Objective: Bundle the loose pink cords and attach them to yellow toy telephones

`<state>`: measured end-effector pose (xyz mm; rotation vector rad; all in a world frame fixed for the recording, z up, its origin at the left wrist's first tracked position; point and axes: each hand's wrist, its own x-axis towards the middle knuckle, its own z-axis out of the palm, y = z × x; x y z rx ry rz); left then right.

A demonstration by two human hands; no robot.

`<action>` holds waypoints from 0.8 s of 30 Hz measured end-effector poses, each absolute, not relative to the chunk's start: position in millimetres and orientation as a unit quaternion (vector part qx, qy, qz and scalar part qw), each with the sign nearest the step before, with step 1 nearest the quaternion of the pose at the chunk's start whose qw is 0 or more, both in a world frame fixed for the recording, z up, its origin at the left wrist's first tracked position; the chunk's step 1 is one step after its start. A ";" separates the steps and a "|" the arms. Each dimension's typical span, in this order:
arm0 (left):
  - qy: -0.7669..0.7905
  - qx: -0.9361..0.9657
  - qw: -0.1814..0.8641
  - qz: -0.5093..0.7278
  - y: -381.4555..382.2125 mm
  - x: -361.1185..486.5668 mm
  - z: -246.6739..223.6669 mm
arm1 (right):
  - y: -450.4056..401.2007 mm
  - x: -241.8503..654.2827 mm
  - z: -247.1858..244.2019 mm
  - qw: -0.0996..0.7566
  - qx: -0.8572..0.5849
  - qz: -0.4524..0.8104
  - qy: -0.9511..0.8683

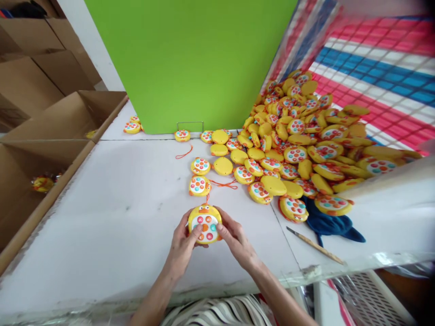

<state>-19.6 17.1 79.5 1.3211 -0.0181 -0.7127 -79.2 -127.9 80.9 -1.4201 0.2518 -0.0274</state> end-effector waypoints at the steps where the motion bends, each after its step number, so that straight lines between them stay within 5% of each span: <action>1: -0.001 0.594 0.737 -0.322 18.2 -19.3 79.5 | -127.9 -79.7 81.0 0.747 -0.653 -0.011 0.121; 24: -0.030 0.636 0.702 -0.319 23.3 -27.4 75.2 | -119.9 -81.2 71.8 0.753 -0.638 -0.027 0.161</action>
